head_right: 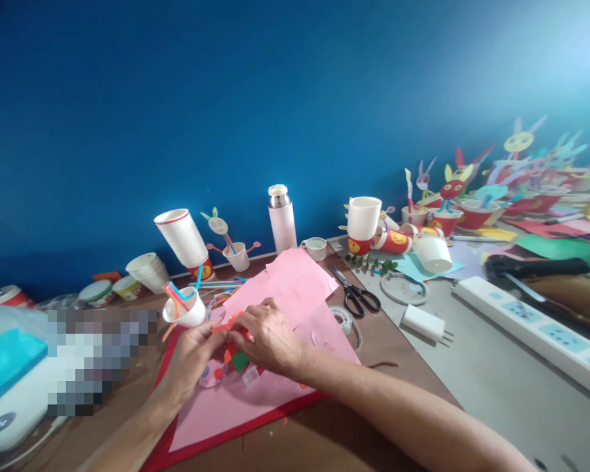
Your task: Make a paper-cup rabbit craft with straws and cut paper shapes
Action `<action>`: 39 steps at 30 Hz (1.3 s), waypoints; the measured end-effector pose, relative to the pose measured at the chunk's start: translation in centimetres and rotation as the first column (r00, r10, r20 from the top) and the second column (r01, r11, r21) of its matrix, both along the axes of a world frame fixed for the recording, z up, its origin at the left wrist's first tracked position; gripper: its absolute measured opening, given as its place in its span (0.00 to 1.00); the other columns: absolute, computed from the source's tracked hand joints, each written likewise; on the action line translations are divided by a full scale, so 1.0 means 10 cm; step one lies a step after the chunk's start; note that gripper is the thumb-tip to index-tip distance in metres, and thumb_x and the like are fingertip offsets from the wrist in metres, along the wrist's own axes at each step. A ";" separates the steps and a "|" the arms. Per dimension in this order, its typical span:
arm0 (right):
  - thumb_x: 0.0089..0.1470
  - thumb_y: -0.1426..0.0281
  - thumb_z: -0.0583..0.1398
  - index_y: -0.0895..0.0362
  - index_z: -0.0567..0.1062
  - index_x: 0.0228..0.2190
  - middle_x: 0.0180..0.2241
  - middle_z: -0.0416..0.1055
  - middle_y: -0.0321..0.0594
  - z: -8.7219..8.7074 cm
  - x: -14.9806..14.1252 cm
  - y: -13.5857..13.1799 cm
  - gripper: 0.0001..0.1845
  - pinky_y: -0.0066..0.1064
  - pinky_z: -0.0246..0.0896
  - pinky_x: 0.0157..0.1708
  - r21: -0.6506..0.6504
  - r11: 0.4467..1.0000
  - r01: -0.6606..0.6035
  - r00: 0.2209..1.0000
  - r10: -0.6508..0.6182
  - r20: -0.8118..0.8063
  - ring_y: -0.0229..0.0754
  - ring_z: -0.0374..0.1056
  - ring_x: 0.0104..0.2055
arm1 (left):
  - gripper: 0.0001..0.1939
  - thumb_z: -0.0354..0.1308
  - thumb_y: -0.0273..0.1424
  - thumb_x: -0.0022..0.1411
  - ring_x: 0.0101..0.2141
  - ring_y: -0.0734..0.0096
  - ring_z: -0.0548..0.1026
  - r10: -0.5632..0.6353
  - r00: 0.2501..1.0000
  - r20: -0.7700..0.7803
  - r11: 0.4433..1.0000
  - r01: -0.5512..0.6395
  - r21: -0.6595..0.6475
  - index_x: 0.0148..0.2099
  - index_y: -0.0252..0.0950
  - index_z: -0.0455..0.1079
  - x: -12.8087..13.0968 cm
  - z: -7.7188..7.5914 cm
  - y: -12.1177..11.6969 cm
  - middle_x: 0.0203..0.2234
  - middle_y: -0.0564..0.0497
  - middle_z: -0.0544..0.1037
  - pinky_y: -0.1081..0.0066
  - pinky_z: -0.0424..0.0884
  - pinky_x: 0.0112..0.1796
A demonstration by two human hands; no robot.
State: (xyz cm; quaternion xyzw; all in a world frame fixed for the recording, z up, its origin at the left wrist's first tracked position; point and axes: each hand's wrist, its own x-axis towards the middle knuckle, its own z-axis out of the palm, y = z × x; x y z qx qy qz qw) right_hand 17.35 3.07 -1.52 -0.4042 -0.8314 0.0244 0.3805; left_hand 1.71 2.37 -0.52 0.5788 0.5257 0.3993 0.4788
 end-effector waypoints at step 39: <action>0.42 0.78 0.53 0.60 0.69 0.22 0.19 0.67 0.36 -0.07 -0.08 -0.02 0.06 0.29 0.53 0.31 0.050 0.998 0.027 0.999 -0.025 -0.029 0.36 0.63 0.22 | 0.07 0.53 0.31 0.51 0.18 0.75 0.66 -0.056 0.998 -0.028 0.998 0.056 0.022 0.29 0.33 0.69 0.07 -0.04 -0.06 0.16 0.56 0.70 0.76 0.60 0.20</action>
